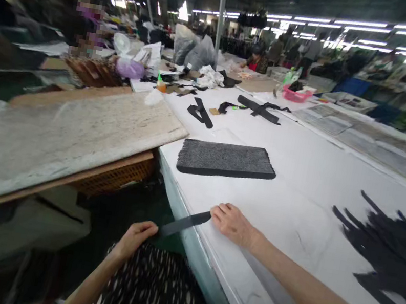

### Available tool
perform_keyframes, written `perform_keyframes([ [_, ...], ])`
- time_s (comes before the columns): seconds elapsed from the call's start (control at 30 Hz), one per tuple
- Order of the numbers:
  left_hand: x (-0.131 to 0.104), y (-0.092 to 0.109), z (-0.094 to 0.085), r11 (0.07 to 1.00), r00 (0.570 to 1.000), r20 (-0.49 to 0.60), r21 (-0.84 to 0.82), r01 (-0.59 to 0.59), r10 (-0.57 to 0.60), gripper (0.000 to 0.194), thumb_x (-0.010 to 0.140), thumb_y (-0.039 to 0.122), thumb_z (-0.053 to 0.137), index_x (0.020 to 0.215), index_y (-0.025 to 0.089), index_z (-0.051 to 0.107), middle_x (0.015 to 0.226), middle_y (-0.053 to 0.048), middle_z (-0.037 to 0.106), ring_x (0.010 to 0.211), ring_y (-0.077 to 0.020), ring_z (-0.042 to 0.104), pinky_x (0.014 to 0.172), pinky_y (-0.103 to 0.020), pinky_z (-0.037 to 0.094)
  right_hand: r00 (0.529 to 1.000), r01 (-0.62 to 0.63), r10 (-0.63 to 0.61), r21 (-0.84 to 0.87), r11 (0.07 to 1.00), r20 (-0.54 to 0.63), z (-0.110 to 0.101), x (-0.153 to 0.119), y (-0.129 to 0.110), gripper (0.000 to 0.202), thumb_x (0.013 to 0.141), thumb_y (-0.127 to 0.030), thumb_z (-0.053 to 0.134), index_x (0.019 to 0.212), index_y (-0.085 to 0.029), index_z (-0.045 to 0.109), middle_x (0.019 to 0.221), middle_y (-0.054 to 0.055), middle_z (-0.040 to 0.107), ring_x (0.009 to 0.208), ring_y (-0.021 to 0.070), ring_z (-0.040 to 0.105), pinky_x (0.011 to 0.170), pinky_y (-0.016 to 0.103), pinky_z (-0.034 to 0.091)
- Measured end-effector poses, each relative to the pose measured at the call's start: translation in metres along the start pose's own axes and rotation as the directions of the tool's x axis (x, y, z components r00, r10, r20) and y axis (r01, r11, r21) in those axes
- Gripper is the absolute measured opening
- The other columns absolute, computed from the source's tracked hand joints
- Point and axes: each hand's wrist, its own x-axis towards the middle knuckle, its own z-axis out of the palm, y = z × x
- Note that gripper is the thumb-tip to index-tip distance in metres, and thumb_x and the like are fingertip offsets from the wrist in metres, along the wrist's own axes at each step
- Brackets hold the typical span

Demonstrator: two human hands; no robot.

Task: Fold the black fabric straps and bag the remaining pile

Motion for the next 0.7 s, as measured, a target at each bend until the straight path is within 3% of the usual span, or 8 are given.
perform_keyframes([
  [0.17, -0.009, -0.001, -0.005, 1.0, 0.999, -0.052, -0.011, 0.004, -0.005, 0.04, 0.061, 0.054, 0.06, 0.05, 0.018, 0.046, 0.054, 0.005, 0.036, 0.058, -0.0118, 0.032, 0.056, -0.024, 0.027, 0.992, -0.122, 0.121, 0.019, 0.992, 0.036, 0.006, -0.003, -0.004, 0.024, 0.085, 0.0, 0.041, 0.085, -0.013, 0.061, 0.086, 0.007, 0.06, 0.075, 0.0167, 0.051, 0.064, 0.029, 0.044],
  [0.3, -0.016, 0.009, -0.001, 0.999, 0.999, -0.048, -0.054, -0.01, 0.008, 0.04, 0.063, 0.054, 0.06, 0.052, 0.018, 0.047, 0.053, 0.006, 0.035, 0.057, -0.011, 0.032, 0.055, -0.024, 0.028, 0.951, -0.293, 0.309, 0.292, 0.911, -0.01, 0.007, -0.002, -0.005, 0.028, 0.088, -0.003, 0.034, 0.092, -0.014, 0.059, 0.088, 0.008, 0.06, 0.08, 0.0172, 0.054, 0.07, 0.029, 0.048],
  [0.37, -0.016, 0.017, 0.004, 0.996, 1.0, -0.015, -0.093, -0.017, 0.015, 0.04, 0.064, 0.053, 0.061, 0.053, 0.017, 0.049, 0.052, 0.006, 0.037, 0.056, -0.0105, 0.033, 0.054, -0.023, 0.028, 0.867, -0.426, 0.498, 0.513, 0.746, -0.004, 0.009, -0.003, -0.003, 0.03, 0.09, -0.007, 0.03, 0.1, -0.015, 0.057, 0.088, 0.007, 0.059, 0.08, 0.0157, 0.056, 0.072, 0.028, 0.049],
  [0.47, -0.013, 0.03, 0.014, 0.991, 0.999, 0.051, -0.133, -0.01, 0.017, 0.038, 0.066, 0.051, 0.061, 0.057, 0.015, 0.054, 0.053, 0.005, 0.041, 0.055, -0.0102, 0.035, 0.053, -0.022, 0.028, 0.665, -0.565, 0.744, 0.696, 0.443, 0.066, 0.006, -0.003, 0.004, 0.032, 0.089, -0.012, 0.029, 0.105, -0.018, 0.055, 0.087, 0.004, 0.059, 0.07, 0.0134, 0.058, 0.068, 0.027, 0.051],
  [0.53, -0.012, 0.042, 0.02, 0.993, 0.997, 0.069, -0.112, -0.026, 0.034, 0.035, 0.067, 0.048, 0.06, 0.059, 0.015, 0.057, 0.053, 0.004, 0.042, 0.055, -0.0104, 0.036, 0.053, -0.022, 0.027, 0.564, -0.606, 0.824, 0.703, 0.372, 0.05, -0.005, 0.004, 0.007, 0.033, 0.088, -0.014, 0.028, 0.107, -0.019, 0.054, 0.095, 0.006, 0.059, 0.077, 0.0153, 0.059, 0.074, 0.031, 0.051],
  [0.57, -0.012, 0.048, 0.024, 0.995, 0.997, 0.066, -0.088, -0.044, 0.05, 0.034, 0.068, 0.046, 0.059, 0.059, 0.014, 0.057, 0.053, 0.004, 0.042, 0.055, -0.0103, 0.035, 0.052, -0.022, 0.027, 0.553, -0.611, 0.832, 0.695, 0.379, 0.032, -0.012, 0.01, 0.007, 0.032, 0.088, -0.016, 0.029, 0.108, -0.019, 0.055, 0.101, 0.008, 0.058, 0.086, 0.0171, 0.059, 0.081, 0.034, 0.049],
  [0.6, -0.012, 0.056, 0.028, 0.996, 0.996, 0.058, -0.058, -0.068, 0.071, 0.032, 0.07, 0.044, 0.058, 0.058, 0.014, 0.058, 0.053, 0.004, 0.042, 0.055, -0.0101, 0.035, 0.052, -0.023, 0.026, 0.582, -0.601, 0.813, 0.689, 0.405, 0.03, -0.021, 0.017, 0.005, 0.031, 0.089, -0.019, 0.03, 0.107, -0.02, 0.056, 0.104, 0.008, 0.058, 0.095, 0.0188, 0.057, 0.087, 0.036, 0.046],
  [0.7, -0.017, 0.075, 0.042, 0.986, 0.986, 0.039, 0.034, -0.164, 0.163, 0.027, 0.072, 0.034, 0.054, 0.054, 0.014, 0.058, 0.05, 0.005, 0.038, 0.052, -0.0092, 0.032, 0.05, -0.023, 0.024, 0.803, -0.489, 0.57, 0.74, 0.463, 0.174, -0.04, 0.038, -0.01, 0.023, 0.089, -0.027, 0.038, 0.096, -0.023, 0.06, 0.1, 0.006, 0.059, 0.099, 0.0187, 0.055, 0.089, 0.032, 0.043],
])
